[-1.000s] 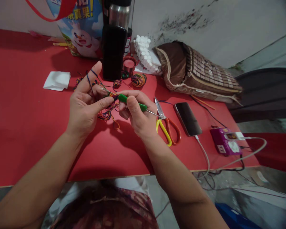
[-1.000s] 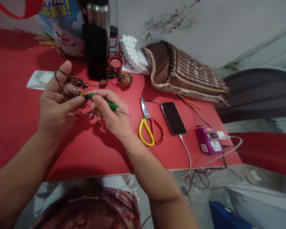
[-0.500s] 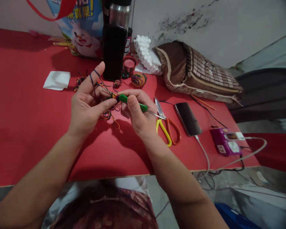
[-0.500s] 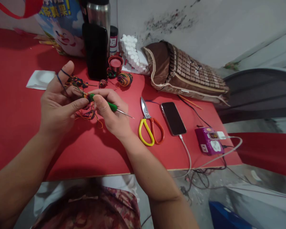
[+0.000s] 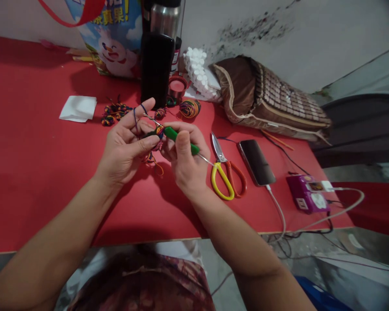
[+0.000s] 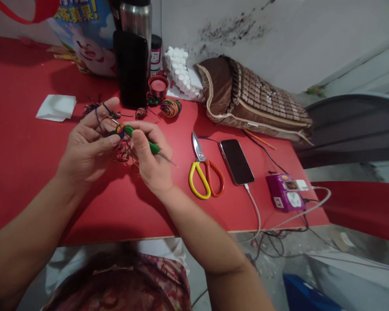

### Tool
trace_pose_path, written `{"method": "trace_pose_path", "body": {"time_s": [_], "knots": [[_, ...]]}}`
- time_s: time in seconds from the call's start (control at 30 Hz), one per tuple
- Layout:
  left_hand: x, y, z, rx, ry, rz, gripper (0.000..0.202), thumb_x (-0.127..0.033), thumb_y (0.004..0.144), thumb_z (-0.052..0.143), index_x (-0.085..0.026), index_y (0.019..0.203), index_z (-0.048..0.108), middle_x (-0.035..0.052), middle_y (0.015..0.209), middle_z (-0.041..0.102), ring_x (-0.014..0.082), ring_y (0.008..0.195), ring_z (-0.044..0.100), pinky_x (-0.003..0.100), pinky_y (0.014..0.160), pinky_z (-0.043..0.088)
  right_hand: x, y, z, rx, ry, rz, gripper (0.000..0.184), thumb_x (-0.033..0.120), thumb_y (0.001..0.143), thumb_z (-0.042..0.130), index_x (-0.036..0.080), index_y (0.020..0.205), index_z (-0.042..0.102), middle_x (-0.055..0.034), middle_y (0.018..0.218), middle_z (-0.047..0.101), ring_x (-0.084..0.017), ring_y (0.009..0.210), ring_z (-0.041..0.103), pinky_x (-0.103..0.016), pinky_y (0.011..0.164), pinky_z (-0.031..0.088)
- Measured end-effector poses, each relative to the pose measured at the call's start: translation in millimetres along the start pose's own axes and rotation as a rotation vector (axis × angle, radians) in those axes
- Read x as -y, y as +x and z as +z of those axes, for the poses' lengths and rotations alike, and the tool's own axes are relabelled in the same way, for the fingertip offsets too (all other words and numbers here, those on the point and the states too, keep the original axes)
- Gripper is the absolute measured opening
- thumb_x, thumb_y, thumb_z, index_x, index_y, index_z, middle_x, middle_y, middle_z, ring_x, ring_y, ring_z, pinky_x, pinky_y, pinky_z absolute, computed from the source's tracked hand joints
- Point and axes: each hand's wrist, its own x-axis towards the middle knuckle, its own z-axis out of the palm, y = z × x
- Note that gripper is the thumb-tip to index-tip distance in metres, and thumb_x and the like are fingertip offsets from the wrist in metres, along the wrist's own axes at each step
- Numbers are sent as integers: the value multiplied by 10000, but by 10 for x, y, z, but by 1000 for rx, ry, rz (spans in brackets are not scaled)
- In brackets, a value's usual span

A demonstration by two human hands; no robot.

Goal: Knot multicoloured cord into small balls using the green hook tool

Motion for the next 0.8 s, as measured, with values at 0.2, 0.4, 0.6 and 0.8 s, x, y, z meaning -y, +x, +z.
{"method": "trace_pose_path", "body": {"time_s": [0.2, 0.4, 0.6, 0.8], "knots": [[-155, -15, -17, 57, 21, -69, 591, -181, 706, 993, -326, 1262, 852, -10, 844, 719, 163, 677, 659, 321, 626, 593, 70, 200, -66, 116, 287, 210, 484, 722, 912, 756, 242, 882, 697, 112, 573, 361, -67, 446, 206, -203, 385, 263], [-255, -47, 11, 152, 114, -42, 547, -150, 758, 948, -319, 1272, 871, 6, 784, 703, 156, 637, 631, 292, 551, 537, 152, 280, -307, 263, 260, 285, 451, 603, 958, 752, 203, 783, 638, 141, 528, 303, -27, 413, 137, -151, 363, 200], [-219, -34, 1, 208, 138, 65, 571, -125, 770, 942, -308, 1304, 860, -7, 774, 727, 126, 592, 633, 250, 531, 519, 247, 290, -398, 242, 168, 206, 420, 563, 858, 850, 188, 756, 693, 136, 492, 352, -15, 389, 160, -158, 348, 184], [-176, -24, -20, 168, 209, 141, 592, -62, 769, 884, -233, 1334, 839, -1, 757, 724, 120, 608, 614, 230, 546, 519, 286, 273, -417, 162, 56, 152, 400, 558, 866, 842, 194, 756, 717, 118, 495, 375, -25, 403, 210, -167, 371, 183]]}}
